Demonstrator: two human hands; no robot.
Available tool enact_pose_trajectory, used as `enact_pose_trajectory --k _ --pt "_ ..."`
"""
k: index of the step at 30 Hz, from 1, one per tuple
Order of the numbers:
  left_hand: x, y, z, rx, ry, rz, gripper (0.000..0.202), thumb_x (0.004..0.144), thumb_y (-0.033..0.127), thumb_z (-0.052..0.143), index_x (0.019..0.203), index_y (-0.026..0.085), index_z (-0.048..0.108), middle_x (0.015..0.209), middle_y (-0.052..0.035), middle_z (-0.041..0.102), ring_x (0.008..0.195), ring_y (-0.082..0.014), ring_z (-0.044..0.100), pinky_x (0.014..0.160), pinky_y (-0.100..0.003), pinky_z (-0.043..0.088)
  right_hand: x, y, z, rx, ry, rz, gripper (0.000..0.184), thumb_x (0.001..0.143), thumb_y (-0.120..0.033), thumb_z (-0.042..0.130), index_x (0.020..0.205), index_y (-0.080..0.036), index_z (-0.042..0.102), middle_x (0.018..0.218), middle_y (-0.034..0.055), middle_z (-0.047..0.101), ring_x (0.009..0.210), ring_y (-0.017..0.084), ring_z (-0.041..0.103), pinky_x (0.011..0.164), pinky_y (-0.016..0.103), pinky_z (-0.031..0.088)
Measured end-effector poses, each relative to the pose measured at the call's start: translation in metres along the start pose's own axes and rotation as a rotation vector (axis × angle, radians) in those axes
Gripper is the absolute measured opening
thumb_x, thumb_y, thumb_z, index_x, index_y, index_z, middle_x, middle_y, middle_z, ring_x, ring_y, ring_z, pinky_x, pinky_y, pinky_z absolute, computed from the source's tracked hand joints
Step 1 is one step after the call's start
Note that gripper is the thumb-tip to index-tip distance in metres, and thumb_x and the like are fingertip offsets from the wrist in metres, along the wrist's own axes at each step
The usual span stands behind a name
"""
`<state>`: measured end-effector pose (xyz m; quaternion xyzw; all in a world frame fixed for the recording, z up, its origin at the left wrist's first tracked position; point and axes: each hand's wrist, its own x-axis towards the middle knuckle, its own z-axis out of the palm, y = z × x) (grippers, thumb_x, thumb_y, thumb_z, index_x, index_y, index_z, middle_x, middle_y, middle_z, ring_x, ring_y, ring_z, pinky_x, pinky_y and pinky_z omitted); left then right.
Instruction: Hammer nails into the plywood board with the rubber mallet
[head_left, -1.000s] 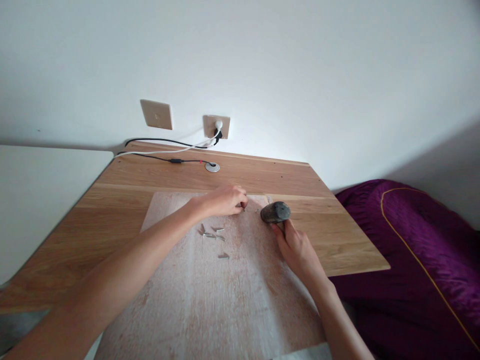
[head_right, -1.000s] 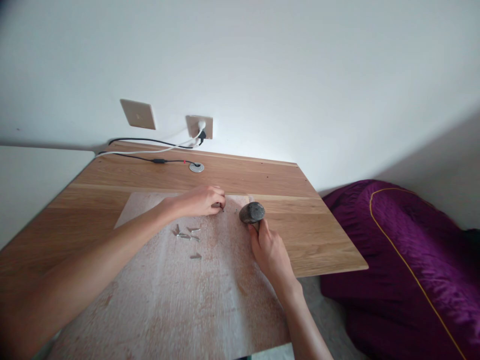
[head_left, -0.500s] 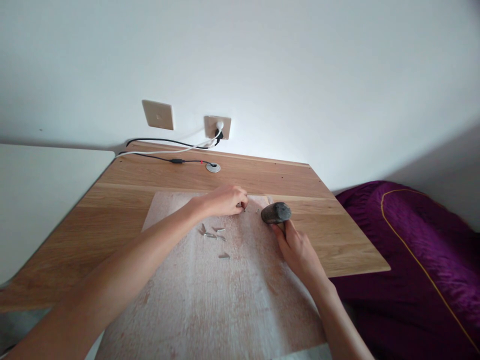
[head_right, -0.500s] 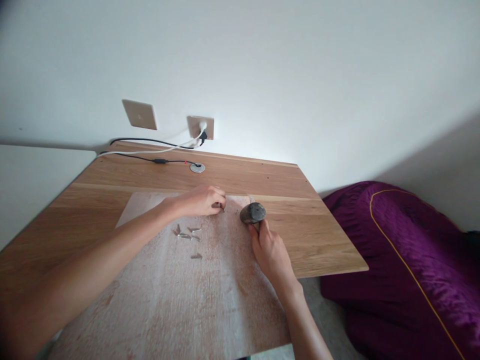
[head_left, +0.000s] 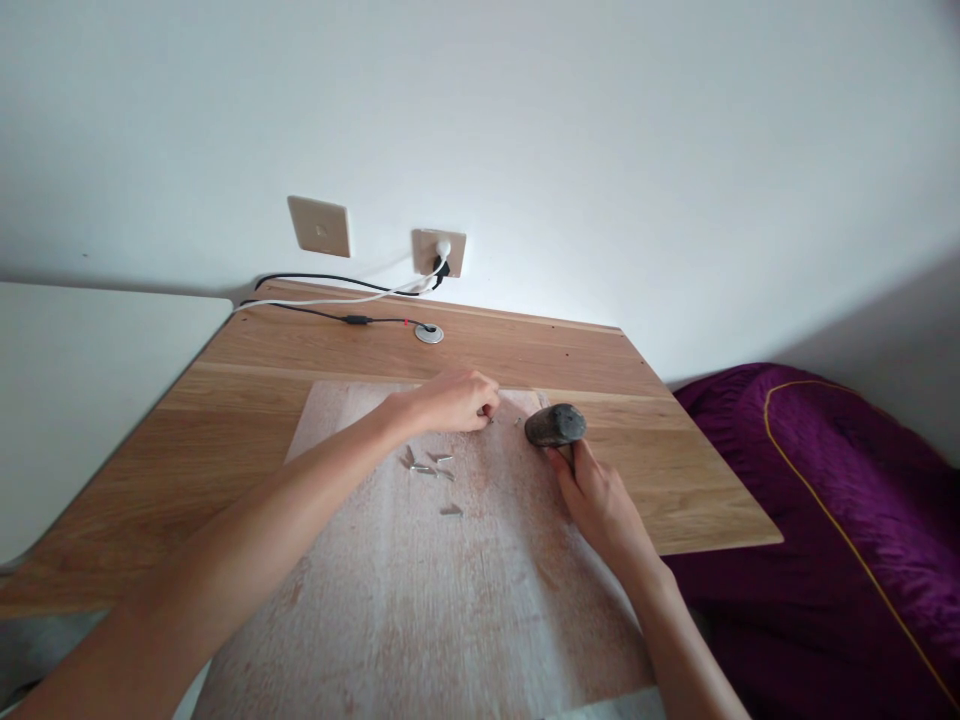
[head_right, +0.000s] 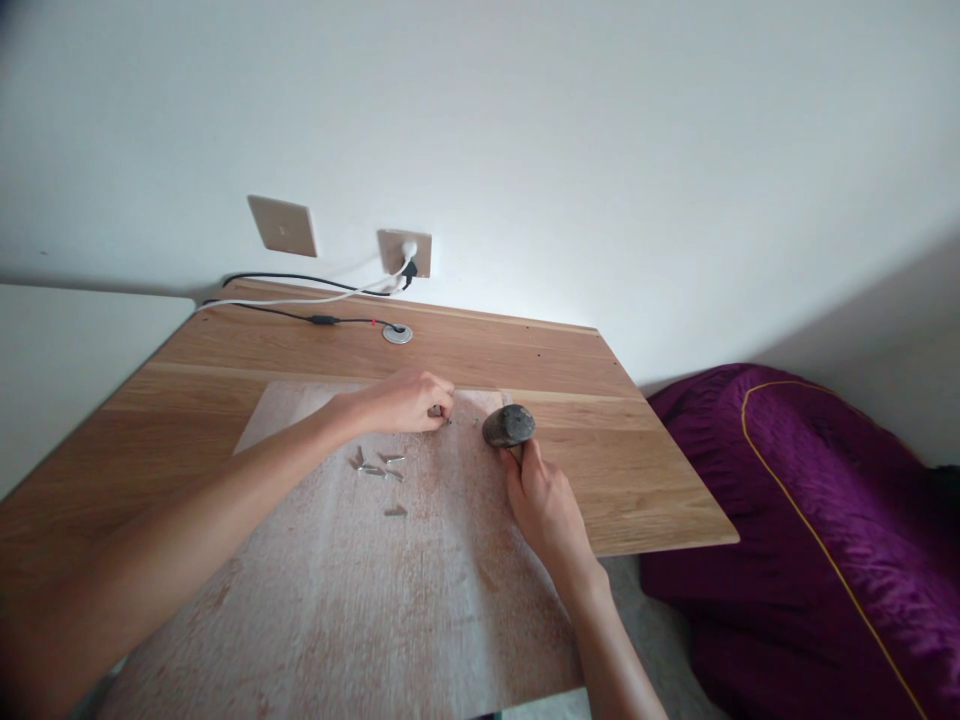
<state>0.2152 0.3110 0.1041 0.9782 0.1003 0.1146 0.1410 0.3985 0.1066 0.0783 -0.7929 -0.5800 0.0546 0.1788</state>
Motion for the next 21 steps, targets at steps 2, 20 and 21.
enact_pose_trajectory --k 2,20,21 --pt "0.0006 0.0002 0.0016 0.017 0.004 -0.018 0.016 0.08 0.006 0.068 0.077 0.018 0.078 0.081 -0.0043 0.074 0.072 -0.0168 0.064 0.061 -0.028 0.039 -0.0001 -0.0003 -0.0003 -0.005 -0.003 0.007 0.028 0.105 -0.039 0.034 0.106 -0.021 0.055 0.08 0.0133 0.076 0.073 0.033 0.076 0.059 0.033 0.042" --pt "0.0025 0.0057 0.0041 0.142 0.018 0.01 0.016 0.081 0.007 0.063 0.073 0.016 0.074 0.08 -0.006 0.074 0.069 -0.0168 0.064 0.06 -0.029 0.039 0.0007 -0.0034 -0.0034 -0.001 -0.025 0.015 0.024 0.104 -0.038 0.034 0.102 -0.022 0.053 0.081 0.0139 0.076 0.075 0.034 0.076 0.06 0.034 0.043" --pt "0.002 0.0055 0.0028 0.127 0.008 0.021 0.017 0.08 0.007 0.063 0.072 0.016 0.074 0.079 -0.0053 0.073 0.068 -0.0162 0.064 0.06 -0.029 0.038 0.0009 -0.0033 -0.0036 -0.003 -0.026 0.016 0.024 0.104 -0.037 0.035 0.102 -0.022 0.053 0.081 0.0137 0.076 0.075 0.033 0.076 0.059 0.034 0.043"
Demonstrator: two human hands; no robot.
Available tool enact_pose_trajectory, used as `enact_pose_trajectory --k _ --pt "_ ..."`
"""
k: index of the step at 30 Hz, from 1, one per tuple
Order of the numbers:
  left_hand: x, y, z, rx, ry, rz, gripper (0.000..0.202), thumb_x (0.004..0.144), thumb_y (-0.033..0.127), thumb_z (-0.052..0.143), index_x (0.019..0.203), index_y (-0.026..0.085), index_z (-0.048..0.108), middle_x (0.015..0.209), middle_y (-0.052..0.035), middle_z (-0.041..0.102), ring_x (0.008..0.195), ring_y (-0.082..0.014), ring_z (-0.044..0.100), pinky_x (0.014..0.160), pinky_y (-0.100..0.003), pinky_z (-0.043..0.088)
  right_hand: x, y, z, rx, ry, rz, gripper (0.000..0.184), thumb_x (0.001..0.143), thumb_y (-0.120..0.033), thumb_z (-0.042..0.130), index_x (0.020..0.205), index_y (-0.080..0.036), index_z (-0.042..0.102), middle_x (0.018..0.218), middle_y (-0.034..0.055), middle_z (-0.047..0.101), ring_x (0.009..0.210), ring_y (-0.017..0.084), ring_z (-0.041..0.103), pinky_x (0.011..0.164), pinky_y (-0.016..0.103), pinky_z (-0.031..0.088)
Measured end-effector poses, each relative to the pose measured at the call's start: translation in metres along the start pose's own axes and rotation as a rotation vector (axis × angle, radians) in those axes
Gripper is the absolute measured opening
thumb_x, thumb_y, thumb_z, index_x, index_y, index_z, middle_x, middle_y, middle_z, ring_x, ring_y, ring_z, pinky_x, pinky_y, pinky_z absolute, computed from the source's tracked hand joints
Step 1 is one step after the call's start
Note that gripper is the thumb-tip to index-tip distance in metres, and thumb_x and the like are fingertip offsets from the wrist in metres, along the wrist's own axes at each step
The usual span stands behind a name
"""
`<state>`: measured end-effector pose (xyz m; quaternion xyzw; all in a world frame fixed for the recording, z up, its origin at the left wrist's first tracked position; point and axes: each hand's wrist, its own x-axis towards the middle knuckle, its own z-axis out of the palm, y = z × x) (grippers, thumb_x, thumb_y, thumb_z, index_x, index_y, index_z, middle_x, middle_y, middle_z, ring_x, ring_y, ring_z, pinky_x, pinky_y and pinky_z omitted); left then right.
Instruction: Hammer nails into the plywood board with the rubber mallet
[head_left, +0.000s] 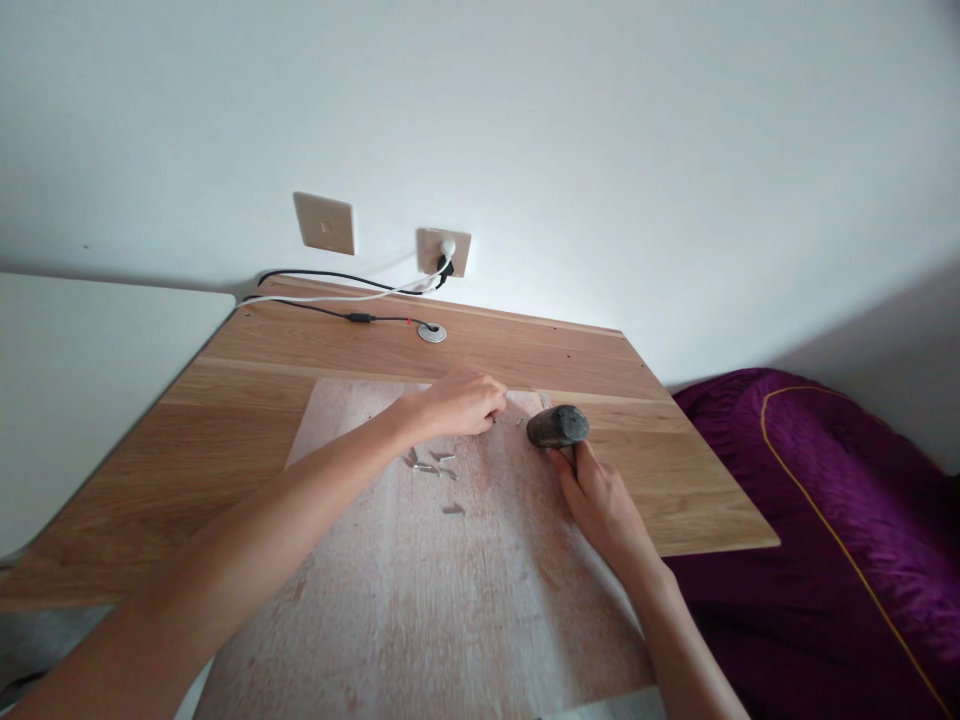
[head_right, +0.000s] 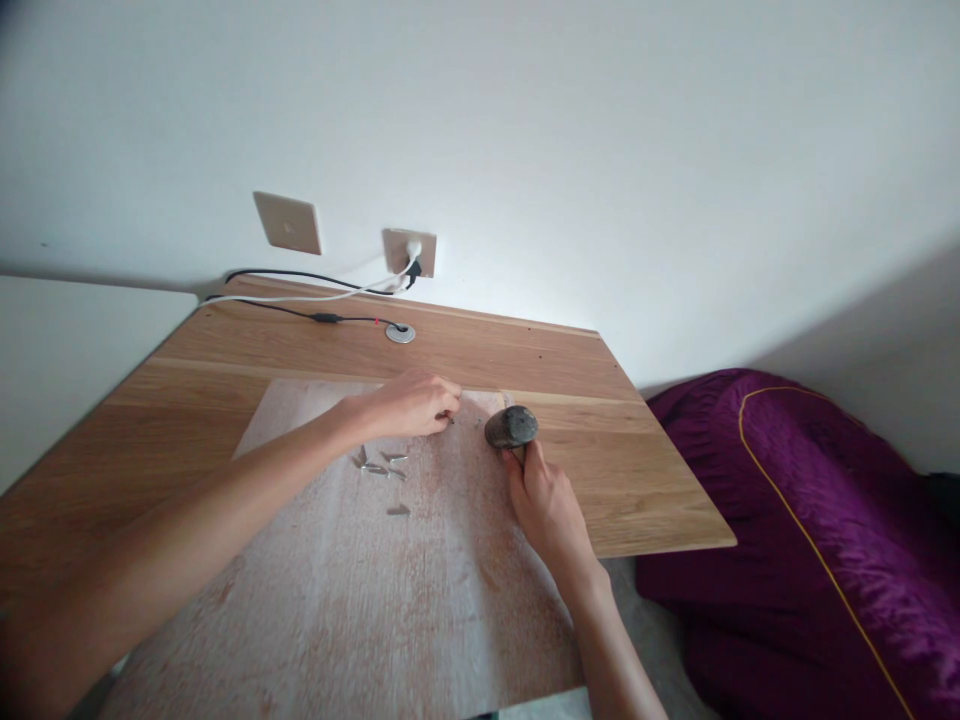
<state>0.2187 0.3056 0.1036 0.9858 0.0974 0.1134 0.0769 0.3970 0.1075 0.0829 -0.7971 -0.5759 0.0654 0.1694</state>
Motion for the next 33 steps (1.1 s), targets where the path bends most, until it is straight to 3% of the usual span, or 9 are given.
enact_pose_trajectory --k 4,10,17,24,27,30,33 --pt "-0.002 0.0 -0.003 -0.029 -0.014 0.022 0.018 0.078 0.006 0.063 0.07 0.018 0.074 0.076 -0.0041 0.072 0.068 -0.0166 0.064 0.06 -0.03 0.04 0.0 0.0 0.0 -0.006 0.005 0.001 0.024 0.105 -0.037 0.036 0.104 -0.022 0.055 0.082 0.0129 0.076 0.075 0.032 0.076 0.059 0.034 0.043" --pt "0.0 0.0 0.006 -0.017 0.064 -0.011 0.019 0.08 0.005 0.062 0.071 0.017 0.075 0.079 -0.0069 0.073 0.075 -0.02 0.069 0.072 -0.032 0.049 -0.002 -0.001 0.003 -0.008 0.028 -0.006 0.024 0.106 -0.035 0.036 0.104 -0.021 0.056 0.082 0.0121 0.077 0.076 0.032 0.076 0.06 0.033 0.043" --pt "0.0 -0.009 0.006 -0.188 0.047 -0.076 0.014 0.085 0.008 0.065 0.085 0.015 0.077 0.089 -0.0079 0.076 0.082 -0.0201 0.071 0.073 -0.029 0.048 -0.001 0.001 0.002 0.001 0.026 -0.013 0.026 0.105 -0.037 0.035 0.104 -0.021 0.056 0.082 0.0127 0.077 0.076 0.033 0.077 0.06 0.033 0.043" --pt "0.003 -0.009 0.006 -0.45 0.124 -0.127 0.016 0.089 0.009 0.064 0.092 0.016 0.078 0.09 -0.0062 0.08 0.084 -0.0176 0.073 0.078 -0.028 0.048 -0.002 0.0 0.002 0.01 0.034 -0.003 0.026 0.105 -0.038 0.036 0.102 -0.022 0.056 0.08 0.0121 0.076 0.075 0.032 0.076 0.059 0.033 0.043" --pt "0.004 -0.011 0.008 -0.536 0.161 -0.153 0.019 0.088 0.008 0.066 0.103 0.015 0.077 0.093 -0.0066 0.08 0.085 -0.0171 0.073 0.078 -0.027 0.049 -0.002 0.0 0.003 0.011 0.037 -0.005 0.025 0.105 -0.037 0.036 0.101 -0.022 0.056 0.079 0.0113 0.076 0.074 0.031 0.076 0.059 0.033 0.043" --pt "0.004 -0.012 0.009 -0.568 0.165 -0.111 0.027 0.089 0.005 0.064 0.111 0.015 0.076 0.103 -0.0083 0.08 0.093 -0.0175 0.073 0.083 -0.028 0.049 -0.002 0.0 0.003 0.007 0.043 0.0 0.026 0.104 -0.038 0.036 0.102 -0.022 0.056 0.079 0.0115 0.076 0.073 0.032 0.076 0.059 0.033 0.043" --pt "0.003 -0.011 0.01 -0.584 0.098 -0.056 0.024 0.089 0.003 0.061 0.101 0.016 0.077 0.1 -0.0062 0.08 0.091 -0.0165 0.073 0.082 -0.027 0.048 -0.001 0.001 0.003 0.004 0.043 -0.001 0.027 0.104 -0.039 0.037 0.102 -0.022 0.057 0.081 0.0122 0.077 0.075 0.032 0.076 0.06 0.034 0.043"
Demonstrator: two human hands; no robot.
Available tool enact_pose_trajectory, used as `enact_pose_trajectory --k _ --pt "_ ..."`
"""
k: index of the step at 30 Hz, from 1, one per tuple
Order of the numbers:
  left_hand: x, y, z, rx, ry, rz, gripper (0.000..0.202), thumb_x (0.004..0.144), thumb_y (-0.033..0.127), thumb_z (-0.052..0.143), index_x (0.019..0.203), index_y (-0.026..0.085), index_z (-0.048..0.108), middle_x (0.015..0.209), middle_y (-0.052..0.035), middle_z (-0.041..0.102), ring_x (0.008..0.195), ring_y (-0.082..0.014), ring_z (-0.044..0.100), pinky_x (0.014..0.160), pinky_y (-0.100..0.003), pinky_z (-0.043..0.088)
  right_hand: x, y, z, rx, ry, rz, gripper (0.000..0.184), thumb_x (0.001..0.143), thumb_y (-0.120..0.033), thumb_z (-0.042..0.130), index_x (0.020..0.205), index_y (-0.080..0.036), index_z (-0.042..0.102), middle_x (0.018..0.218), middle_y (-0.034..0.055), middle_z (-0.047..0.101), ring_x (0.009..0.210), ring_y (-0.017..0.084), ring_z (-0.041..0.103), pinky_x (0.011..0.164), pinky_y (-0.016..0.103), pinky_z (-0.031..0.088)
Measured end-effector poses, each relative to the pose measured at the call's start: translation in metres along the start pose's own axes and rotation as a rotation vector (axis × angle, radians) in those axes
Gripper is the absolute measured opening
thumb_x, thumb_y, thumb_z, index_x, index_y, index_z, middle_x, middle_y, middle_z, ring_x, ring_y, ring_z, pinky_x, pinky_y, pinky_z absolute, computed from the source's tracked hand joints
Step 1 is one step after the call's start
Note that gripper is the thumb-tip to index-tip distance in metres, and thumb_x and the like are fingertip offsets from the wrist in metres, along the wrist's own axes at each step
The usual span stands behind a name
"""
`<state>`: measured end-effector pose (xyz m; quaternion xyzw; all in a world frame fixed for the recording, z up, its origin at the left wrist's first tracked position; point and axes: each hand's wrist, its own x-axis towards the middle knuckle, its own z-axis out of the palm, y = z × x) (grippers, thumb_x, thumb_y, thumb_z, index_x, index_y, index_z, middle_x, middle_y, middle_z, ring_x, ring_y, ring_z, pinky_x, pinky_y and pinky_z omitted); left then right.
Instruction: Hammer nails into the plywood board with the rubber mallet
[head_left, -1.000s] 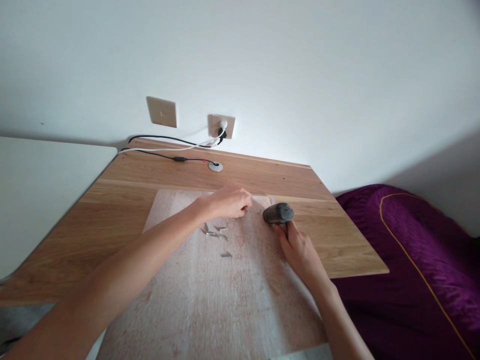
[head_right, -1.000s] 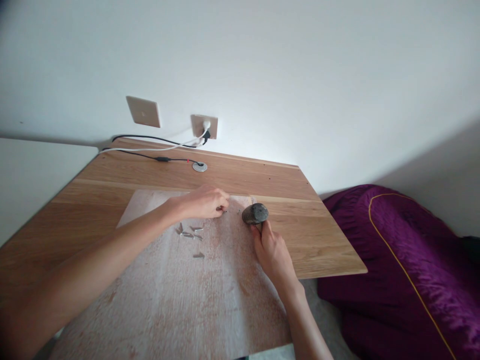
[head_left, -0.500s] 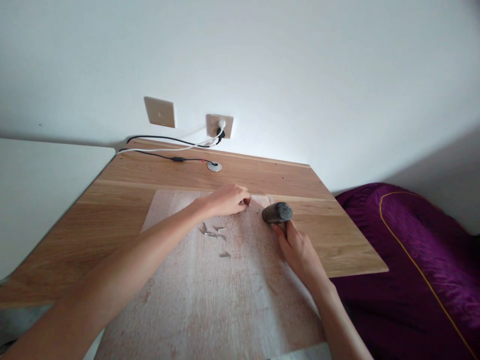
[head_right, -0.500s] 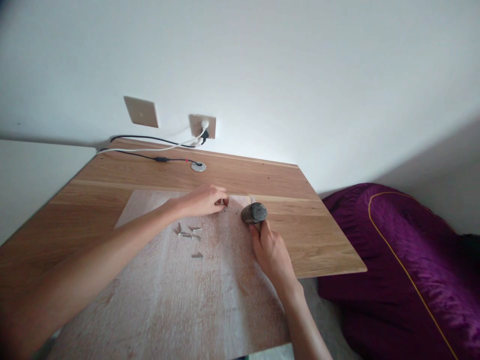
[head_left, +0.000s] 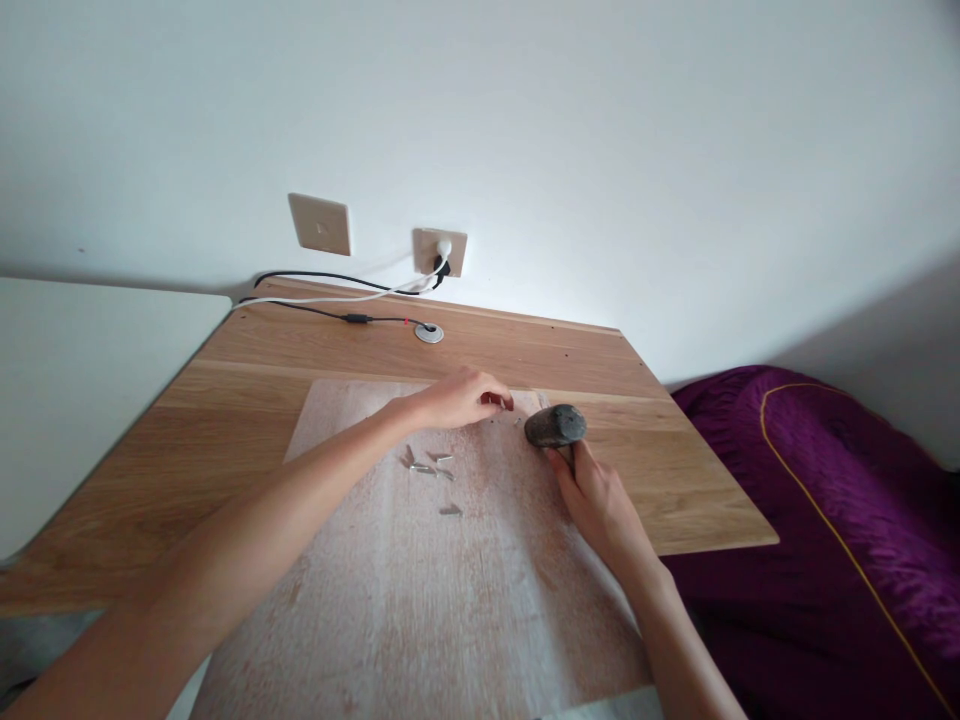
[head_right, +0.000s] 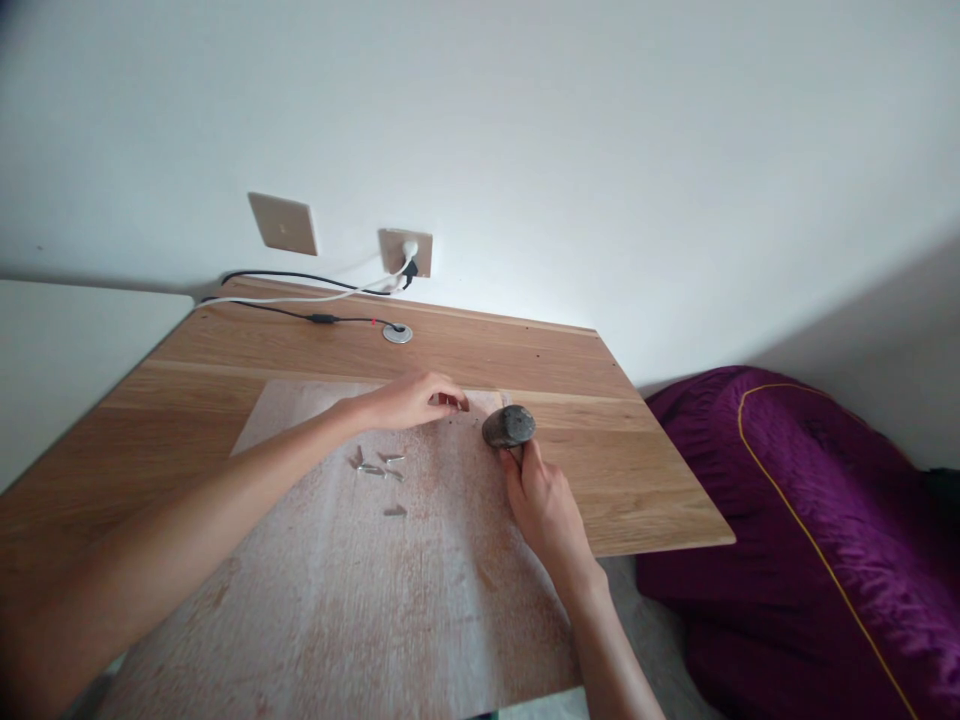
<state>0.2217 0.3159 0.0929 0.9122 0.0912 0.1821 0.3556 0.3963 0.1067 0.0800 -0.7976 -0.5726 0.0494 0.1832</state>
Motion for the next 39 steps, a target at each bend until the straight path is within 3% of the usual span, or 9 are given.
enact_pose_trajectory --k 6,15,21,39 --pt "-0.0017 0.0008 0.0004 -0.014 0.006 -0.022 0.012 0.085 0.005 0.066 0.083 0.015 0.072 0.083 -0.0016 0.076 0.076 -0.014 0.068 0.072 -0.025 0.044 0.0004 -0.0003 -0.0006 -0.006 -0.009 0.007 0.027 0.105 -0.038 0.037 0.106 -0.021 0.058 0.085 0.0137 0.078 0.077 0.032 0.077 0.059 0.033 0.043" --pt "-0.0024 0.0007 0.0018 0.12 0.032 -0.05 0.011 0.084 0.007 0.069 0.082 0.017 0.073 0.081 -0.0013 0.076 0.076 -0.0148 0.067 0.07 -0.026 0.04 0.0004 0.0011 0.0004 -0.01 -0.009 -0.002 0.027 0.105 -0.038 0.037 0.106 -0.021 0.058 0.084 0.0127 0.078 0.075 0.031 0.077 0.06 0.033 0.043" --pt "-0.0029 0.0043 -0.0008 0.092 -0.008 -0.011 0.015 0.083 0.004 0.063 0.078 0.017 0.07 0.075 0.001 0.072 0.067 -0.0117 0.062 0.067 -0.025 0.038 -0.0002 0.0007 0.0014 -0.009 -0.003 -0.003 0.027 0.105 -0.038 0.036 0.104 -0.021 0.057 0.081 0.0127 0.077 0.074 0.033 0.076 0.06 0.034 0.044" --pt "-0.0027 0.001 0.0023 0.069 -0.002 -0.006 0.016 0.081 0.003 0.063 0.076 0.017 0.069 0.073 0.0004 0.072 0.07 -0.0126 0.064 0.068 -0.025 0.039 0.0007 -0.0007 -0.002 -0.016 -0.03 0.006 0.026 0.105 -0.037 0.036 0.108 -0.02 0.056 0.085 0.0141 0.077 0.078 0.032 0.076 0.059 0.033 0.043"
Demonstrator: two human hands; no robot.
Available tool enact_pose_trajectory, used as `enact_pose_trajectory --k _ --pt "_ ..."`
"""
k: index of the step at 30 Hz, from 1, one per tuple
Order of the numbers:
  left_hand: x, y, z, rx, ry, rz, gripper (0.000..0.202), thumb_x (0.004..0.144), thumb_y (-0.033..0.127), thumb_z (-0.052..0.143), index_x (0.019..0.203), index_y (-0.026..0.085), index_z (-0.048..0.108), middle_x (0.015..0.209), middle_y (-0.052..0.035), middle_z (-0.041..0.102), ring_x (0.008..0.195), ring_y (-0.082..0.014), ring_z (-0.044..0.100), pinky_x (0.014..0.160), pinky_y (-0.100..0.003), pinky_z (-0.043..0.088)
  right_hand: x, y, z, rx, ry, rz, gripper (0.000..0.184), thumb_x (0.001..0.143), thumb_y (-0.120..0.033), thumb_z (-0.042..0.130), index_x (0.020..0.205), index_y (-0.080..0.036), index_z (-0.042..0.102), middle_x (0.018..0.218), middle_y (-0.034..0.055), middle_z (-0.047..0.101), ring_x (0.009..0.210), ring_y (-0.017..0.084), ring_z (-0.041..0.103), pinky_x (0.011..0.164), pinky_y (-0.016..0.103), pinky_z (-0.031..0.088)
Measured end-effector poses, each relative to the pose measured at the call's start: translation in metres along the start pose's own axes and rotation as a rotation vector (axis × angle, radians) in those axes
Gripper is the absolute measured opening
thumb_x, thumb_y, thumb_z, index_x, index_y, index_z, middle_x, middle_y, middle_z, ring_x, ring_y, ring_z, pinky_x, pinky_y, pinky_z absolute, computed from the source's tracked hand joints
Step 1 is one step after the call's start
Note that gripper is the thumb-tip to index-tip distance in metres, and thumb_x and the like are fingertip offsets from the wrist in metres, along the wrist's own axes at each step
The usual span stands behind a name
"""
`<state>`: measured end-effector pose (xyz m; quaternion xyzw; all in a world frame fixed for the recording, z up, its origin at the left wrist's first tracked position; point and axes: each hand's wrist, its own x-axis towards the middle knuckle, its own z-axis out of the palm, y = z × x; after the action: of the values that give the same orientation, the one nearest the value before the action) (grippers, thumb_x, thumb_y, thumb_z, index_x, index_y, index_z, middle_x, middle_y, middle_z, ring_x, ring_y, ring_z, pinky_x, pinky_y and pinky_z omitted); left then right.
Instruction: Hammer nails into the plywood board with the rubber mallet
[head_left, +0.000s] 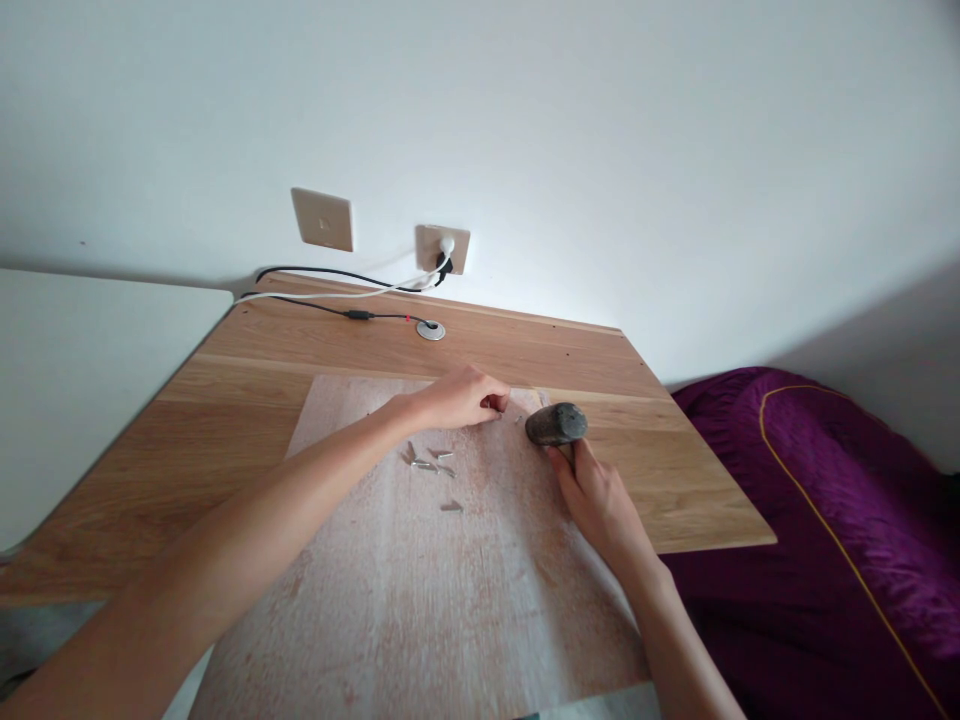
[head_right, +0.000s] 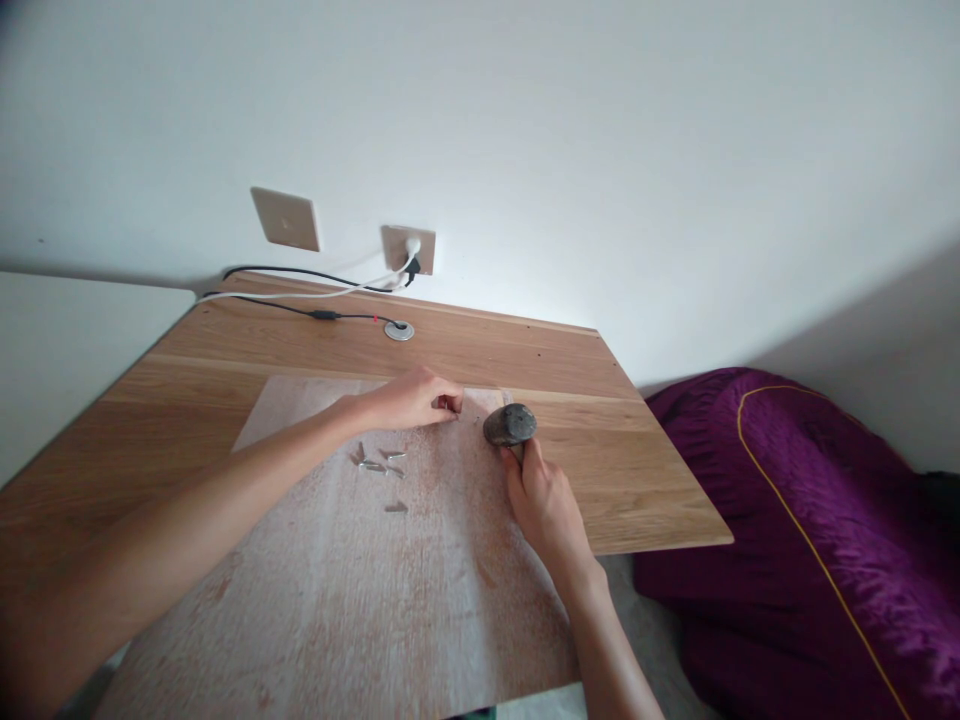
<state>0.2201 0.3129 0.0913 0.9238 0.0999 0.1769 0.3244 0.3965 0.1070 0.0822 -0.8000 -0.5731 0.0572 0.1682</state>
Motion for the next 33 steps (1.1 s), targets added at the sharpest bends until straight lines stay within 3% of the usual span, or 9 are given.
enact_pose_trajectory --k 11,23,33 --pt "0.0 -0.006 0.004 0.016 -0.026 0.06 0.017 0.079 0.001 0.061 0.072 0.017 0.062 0.07 0.0015 0.065 0.066 -0.0121 0.058 0.065 -0.025 0.033 0.0 0.004 0.004 -0.003 -0.007 0.009 0.028 0.104 -0.04 0.034 0.105 -0.02 0.054 0.082 0.0148 0.076 0.073 0.032 0.074 0.057 0.033 0.038" --pt "-0.001 -0.013 0.014 -0.011 0.038 0.018 0.018 0.078 -0.001 0.064 0.078 0.016 0.068 0.074 -0.0003 0.07 0.07 -0.0135 0.063 0.065 -0.025 0.036 0.0 0.002 0.002 0.019 0.011 -0.012 0.027 0.104 -0.04 0.035 0.106 -0.021 0.055 0.085 0.0145 0.077 0.077 0.034 0.076 0.06 0.034 0.042" --pt "0.0 -0.014 0.016 -0.051 0.041 0.037 0.019 0.074 -0.003 0.061 0.072 0.016 0.066 0.069 0.0013 0.066 0.065 -0.0119 0.058 0.063 -0.024 0.034 0.001 0.001 0.001 0.021 -0.024 0.015 0.029 0.104 -0.042 0.033 0.105 -0.022 0.054 0.085 0.0152 0.077 0.079 0.034 0.076 0.062 0.035 0.043"
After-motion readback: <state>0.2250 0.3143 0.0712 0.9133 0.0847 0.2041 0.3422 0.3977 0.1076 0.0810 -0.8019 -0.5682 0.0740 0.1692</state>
